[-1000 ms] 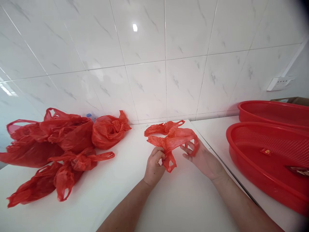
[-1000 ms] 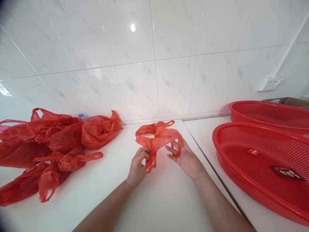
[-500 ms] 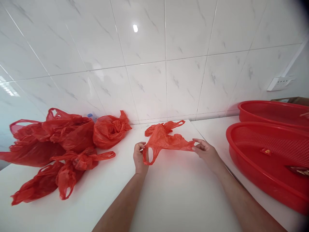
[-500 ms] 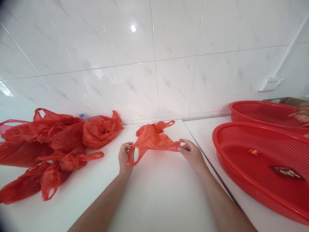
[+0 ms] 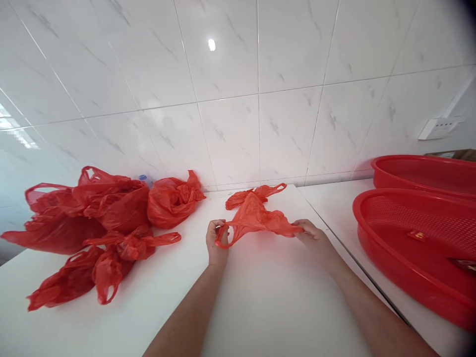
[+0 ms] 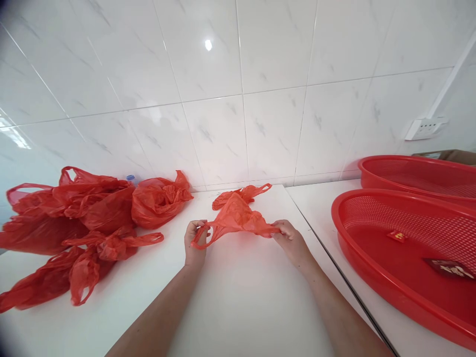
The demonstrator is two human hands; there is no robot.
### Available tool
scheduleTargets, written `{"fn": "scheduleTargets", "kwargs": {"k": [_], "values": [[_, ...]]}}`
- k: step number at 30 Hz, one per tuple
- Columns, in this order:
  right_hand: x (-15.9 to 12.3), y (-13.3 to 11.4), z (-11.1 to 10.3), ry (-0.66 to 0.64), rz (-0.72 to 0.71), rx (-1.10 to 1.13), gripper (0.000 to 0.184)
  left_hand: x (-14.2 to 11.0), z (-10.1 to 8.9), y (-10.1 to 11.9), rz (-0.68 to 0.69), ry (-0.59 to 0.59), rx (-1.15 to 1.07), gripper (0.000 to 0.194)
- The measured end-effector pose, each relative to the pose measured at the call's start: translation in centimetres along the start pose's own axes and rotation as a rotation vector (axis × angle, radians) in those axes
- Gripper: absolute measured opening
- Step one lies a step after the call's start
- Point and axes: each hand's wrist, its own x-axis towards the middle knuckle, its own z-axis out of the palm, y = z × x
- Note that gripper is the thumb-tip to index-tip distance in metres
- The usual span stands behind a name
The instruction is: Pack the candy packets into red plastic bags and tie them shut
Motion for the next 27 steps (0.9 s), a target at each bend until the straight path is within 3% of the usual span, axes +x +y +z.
{"fn": "scheduleTargets", "kwargs": {"k": [7,10,13,16,18,21,24,27], "values": [[0.1,-0.3,-0.4,-0.088,0.129,0.612,0.032,-0.6,0.7,0.2,0.147,-0.059,0.05,0.015],[0.1,-0.4,-0.2,-0.081,0.177,0.692,0.031,-1.2,1.0,0.7,0.048,-0.132,0.028,0.023],[0.1,-0.4,0.2,-0.068,0.214,0.716,0.033,-1.9,1.3,1.1,-0.087,-0.329,0.038,0.023],[0.2,0.0,0.5,-0.059,0.234,0.717,0.039,-2.5,1.5,1.4,-0.109,-0.41,0.036,0.028],[0.3,0.3,0.6,-0.026,0.229,0.697,0.04,-2.6,1.4,1.8,-0.025,-0.324,0.048,0.033],[0.3,0.4,0.8,0.096,0.234,0.581,0.036,-2.8,1.0,2.7,0.266,-0.225,0.148,0.04],[-0.1,-0.5,1.0,0.168,0.225,0.387,0.029,-3.6,1.3,3.4,0.584,-0.416,0.319,0.069],[-0.6,-1.5,1.2,0.09,0.18,0.271,0.028,-4.5,2.3,3.1,0.615,-0.608,0.445,0.075]]}}
